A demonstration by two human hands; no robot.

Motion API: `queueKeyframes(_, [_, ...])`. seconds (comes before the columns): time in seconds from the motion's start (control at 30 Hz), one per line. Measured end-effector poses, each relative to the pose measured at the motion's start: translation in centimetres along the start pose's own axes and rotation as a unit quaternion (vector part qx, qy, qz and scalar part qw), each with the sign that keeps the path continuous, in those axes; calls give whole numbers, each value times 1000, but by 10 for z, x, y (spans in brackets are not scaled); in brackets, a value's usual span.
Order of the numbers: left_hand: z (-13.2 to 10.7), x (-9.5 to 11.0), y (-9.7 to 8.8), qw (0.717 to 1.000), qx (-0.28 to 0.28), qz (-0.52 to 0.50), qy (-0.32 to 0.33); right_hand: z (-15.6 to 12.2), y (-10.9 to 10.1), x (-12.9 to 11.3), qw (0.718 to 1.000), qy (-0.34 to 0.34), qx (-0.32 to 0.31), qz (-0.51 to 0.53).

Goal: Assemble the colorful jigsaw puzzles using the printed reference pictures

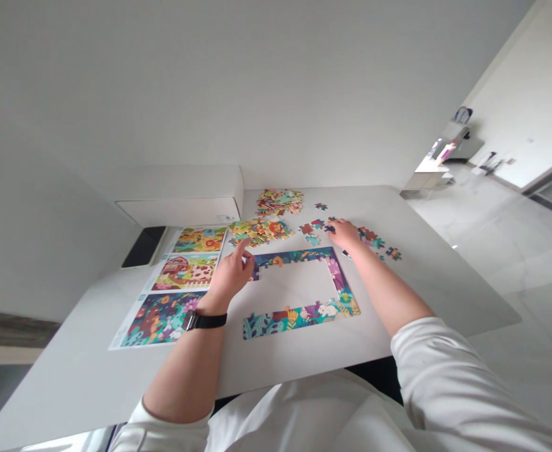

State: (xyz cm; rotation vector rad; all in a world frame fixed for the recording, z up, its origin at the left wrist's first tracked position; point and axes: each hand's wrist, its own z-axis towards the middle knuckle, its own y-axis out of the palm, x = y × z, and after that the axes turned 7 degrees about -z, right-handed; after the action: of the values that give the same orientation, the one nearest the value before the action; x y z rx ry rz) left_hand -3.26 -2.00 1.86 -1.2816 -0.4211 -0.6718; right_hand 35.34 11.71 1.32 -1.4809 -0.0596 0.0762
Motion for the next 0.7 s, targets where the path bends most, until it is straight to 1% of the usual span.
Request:
queueKeyframes(0.13, [0, 2, -3, 1000, -1, -5, 6, 16, -2, -9, 1000, 22, 15, 1])
queueKeyframes(0.2, [-1, 2, -4, 1000, 8, -2, 6, 26, -5, -15, 1000, 23, 6, 1])
queueKeyframes(0.27, [-1, 2, -5, 1000, 15, 0, 2, 36, -8, -21, 1000, 19, -20, -4])
queueKeyframes(0.43, [-1, 1, -6, 1000, 5, -15, 6, 56, -18, -29, 994, 20, -99, -39])
queueKeyframes(0.6, [-2, 2, -8, 1000, 11, -18, -6, 67, -22, -26, 988, 36, -143, -44])
queueKeyframes(0.7, [-1, 2, -9, 999, 15, -29, -14, 72, -20, -22, 987, 37, -149, -38])
